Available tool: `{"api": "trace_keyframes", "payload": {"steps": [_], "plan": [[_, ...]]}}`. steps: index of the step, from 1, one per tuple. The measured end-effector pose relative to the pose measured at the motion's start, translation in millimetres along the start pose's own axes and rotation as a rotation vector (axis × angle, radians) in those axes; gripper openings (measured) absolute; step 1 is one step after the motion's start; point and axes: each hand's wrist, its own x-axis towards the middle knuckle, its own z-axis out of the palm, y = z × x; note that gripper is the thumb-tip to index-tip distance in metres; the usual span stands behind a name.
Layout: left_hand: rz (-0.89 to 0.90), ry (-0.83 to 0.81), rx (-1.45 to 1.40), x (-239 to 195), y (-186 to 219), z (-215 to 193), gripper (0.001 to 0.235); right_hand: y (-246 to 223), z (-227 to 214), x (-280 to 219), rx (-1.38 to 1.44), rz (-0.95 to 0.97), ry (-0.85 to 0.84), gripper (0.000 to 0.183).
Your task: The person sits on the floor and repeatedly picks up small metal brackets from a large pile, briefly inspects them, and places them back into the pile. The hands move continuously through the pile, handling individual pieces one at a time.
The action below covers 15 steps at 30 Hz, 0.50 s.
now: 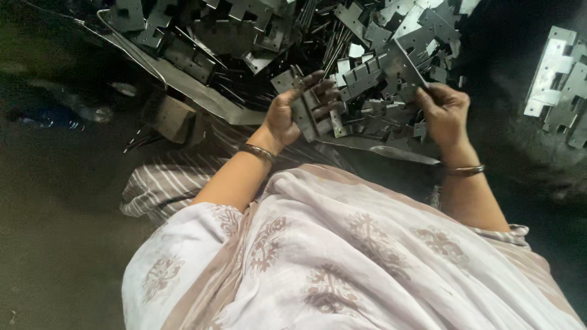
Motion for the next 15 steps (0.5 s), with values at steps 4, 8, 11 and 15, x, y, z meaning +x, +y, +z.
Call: {"api": "trace_keyframes", "payload": {"steps": [4, 8, 11, 15], "plan": [[-0.038, -0.203, -0.108, 7.8, -31.4, 16.0, 0.077, -32.3, 59.7, -24.9, -0.064, -0.312, -0.041, 0.029], [0.170, 0.081, -0.095, 1.4, -42.6, 15.6, 0.082, -81.4, 97.2, -44.3, -0.397, -0.562, -0.240, 0.048], [0.029, 0.031, 0.024, 12.4, -54.6, 13.5, 0.069, -96.1, 90.7, -48.2, -0.295, -0.636, -0.345, 0.067], [-0.119, 0.122, 0.532, 11.7, -46.7, 14.3, 0.043, -77.0, 70.2, -33.6, -0.023, -0.352, -0.185, 0.063]]}}
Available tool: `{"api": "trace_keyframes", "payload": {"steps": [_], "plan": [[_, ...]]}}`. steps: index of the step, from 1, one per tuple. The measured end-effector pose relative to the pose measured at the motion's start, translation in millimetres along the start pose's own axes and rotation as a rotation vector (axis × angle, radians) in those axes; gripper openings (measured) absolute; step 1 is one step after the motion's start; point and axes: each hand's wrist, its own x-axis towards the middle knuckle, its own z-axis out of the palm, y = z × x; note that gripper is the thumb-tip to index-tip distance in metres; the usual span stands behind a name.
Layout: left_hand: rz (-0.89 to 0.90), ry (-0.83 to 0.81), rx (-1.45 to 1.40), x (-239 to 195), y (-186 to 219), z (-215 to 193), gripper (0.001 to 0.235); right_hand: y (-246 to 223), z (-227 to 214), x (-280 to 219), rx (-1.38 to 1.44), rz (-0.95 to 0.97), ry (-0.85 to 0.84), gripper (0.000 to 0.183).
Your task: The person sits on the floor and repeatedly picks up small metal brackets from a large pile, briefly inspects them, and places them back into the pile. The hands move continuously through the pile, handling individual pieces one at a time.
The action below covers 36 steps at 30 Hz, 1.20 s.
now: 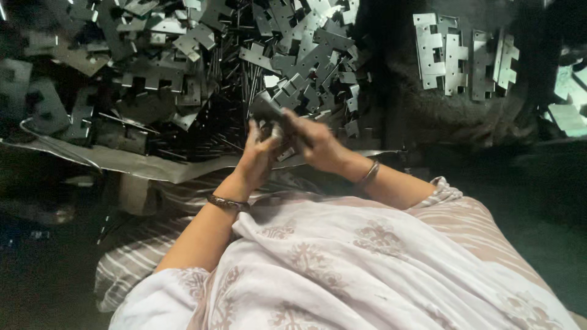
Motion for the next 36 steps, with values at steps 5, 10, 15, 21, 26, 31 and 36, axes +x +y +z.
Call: {"api": "trace_keyframes", "payload": {"steps": [5, 10, 15, 21, 26, 31, 36], "plan": [[0.504, -0.181, 1.796, 5.5, 45.2, -0.8, 0.063, 74.7, -125.1, -27.2, 0.903, 0.568, 0.548, 0.048], [0.555, -0.340, 2.137, 18.0, 44.0, -23.1, 0.048, 183.6, -286.2, -50.6, -0.798, 0.469, 0.705, 0.062], [0.698, -0.351, 2.249, 37.4, 30.1, -28.5, 0.022, 208.4, -330.1, -68.4, -1.340, 0.547, 0.396, 0.054], [0.760, -0.002, 1.876, 31.5, 43.2, -19.5, 0.019, 111.4, -202.5, -5.3, -0.821, 0.295, 0.125, 0.042], [0.460, 0.204, 1.872, 13.7, 63.7, -24.4, 0.013, 85.4, -70.4, 66.4, -0.817, 0.376, -0.428, 0.069], [0.592, 0.224, 1.381, -23.7, 91.0, -51.7, 0.016, 112.5, -45.1, 77.2, -1.173, -0.009, -0.511, 0.024], [0.400, -0.012, 0.389, -47.8, 109.9, -65.0, 0.018, 119.6, -55.2, 85.5, -1.236, -0.141, -0.540, 0.019]]}}
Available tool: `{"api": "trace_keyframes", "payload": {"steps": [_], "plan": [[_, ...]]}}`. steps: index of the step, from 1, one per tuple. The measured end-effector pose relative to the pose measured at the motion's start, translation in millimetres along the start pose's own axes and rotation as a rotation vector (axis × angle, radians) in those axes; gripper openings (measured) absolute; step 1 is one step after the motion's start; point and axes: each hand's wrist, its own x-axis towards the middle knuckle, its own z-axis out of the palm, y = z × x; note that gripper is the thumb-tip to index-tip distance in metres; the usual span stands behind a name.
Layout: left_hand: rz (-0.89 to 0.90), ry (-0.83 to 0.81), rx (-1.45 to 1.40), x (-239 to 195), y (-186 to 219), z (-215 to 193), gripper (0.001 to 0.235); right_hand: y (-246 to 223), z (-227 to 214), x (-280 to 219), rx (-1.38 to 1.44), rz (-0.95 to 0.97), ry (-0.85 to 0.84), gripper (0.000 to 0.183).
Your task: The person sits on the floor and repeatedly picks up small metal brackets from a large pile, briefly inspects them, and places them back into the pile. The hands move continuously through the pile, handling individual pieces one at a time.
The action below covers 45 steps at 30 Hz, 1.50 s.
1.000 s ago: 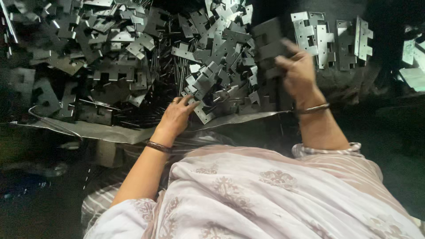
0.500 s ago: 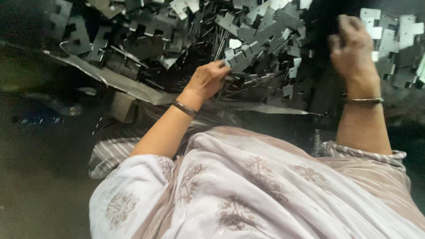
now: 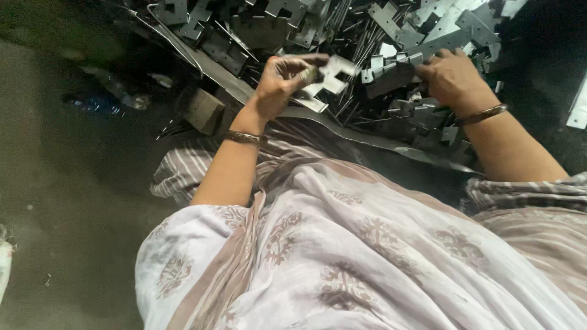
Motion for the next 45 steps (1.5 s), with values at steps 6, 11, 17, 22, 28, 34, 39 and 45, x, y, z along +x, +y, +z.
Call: {"api": "trace_keyframes", "payload": {"steps": [6, 11, 17, 22, 28, 34, 39, 45], "plan": [[0.095, 0.196, -0.479, -7.0, -3.9, -9.9, 0.036, 14.2, -40.9, -42.2, 0.532, 0.061, 0.331, 0.018], [-0.093, 0.117, -0.344, 17.2, -39.8, -7.4, 0.045, -19.8, -53.0, -80.3, 0.472, 0.014, 0.275, 0.068], [0.019, -0.361, 1.461, 41.2, -99.8, 22.8, 0.029, -25.9, -49.4, -109.5, 0.768, 0.258, 0.277, 0.049], [0.098, -0.472, 1.698, 40.3, -99.7, 22.3, 0.028, -24.2, -44.2, -114.9, 1.630, 0.562, 0.338, 0.030], [-0.087, -0.564, 1.684, 42.4, -91.2, 22.1, 0.029, -22.1, -55.3, -101.8, 2.016, 0.837, 0.449, 0.033], [0.244, -0.079, 0.708, 43.6, -88.2, 7.7, 0.033, -30.0, -46.3, -92.1, 2.319, 0.670, 0.453, 0.060], [-0.156, 0.213, -0.608, 23.3, -79.1, 24.9, 0.021, -58.0, -21.9, -76.4, 2.203, 0.733, 0.465, 0.051], [-0.322, 0.130, -0.943, 23.5, -108.7, 81.8, 0.031, -108.2, -21.0, -46.4, 1.083, 0.059, 0.721, 0.070]]}}
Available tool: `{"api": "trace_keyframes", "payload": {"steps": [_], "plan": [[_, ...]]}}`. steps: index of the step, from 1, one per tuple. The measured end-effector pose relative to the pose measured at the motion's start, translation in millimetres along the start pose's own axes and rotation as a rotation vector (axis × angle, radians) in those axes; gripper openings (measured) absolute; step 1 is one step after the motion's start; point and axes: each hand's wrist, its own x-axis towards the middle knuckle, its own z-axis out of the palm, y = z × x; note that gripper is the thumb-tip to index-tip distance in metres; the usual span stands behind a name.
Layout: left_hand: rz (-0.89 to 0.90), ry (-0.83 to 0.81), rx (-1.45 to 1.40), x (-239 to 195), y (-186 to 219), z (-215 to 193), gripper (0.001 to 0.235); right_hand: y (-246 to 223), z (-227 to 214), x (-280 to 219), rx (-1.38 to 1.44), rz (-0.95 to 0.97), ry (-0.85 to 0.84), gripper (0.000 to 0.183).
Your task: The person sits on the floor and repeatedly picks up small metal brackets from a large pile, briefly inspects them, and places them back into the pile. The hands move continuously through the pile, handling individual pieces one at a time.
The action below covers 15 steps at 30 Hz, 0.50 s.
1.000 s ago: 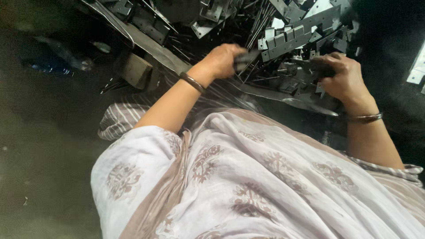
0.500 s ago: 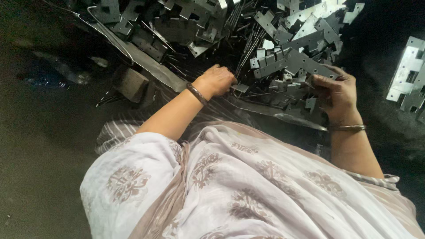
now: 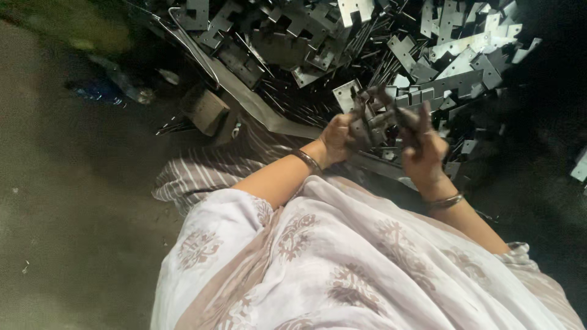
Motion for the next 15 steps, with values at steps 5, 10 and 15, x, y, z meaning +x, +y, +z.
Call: {"api": "trace_keyframes", "payload": {"steps": [5, 10, 15], "plan": [[0.045, -0.095, -0.038, 21.3, -14.2, -8.1, 0.037, -32.0, 20.7, 13.6, -0.322, -0.233, -0.334, 0.077], [0.164, -0.034, 0.776, -0.9, 5.2, 29.7, 0.082, -38.6, -1.7, 30.2, -0.036, 0.399, -0.214, 0.073], [0.384, 0.370, 2.463, -14.3, 111.0, 23.4, 0.102, -5.7, -69.9, 12.4, 1.287, 0.828, 0.321, 0.051]]}}
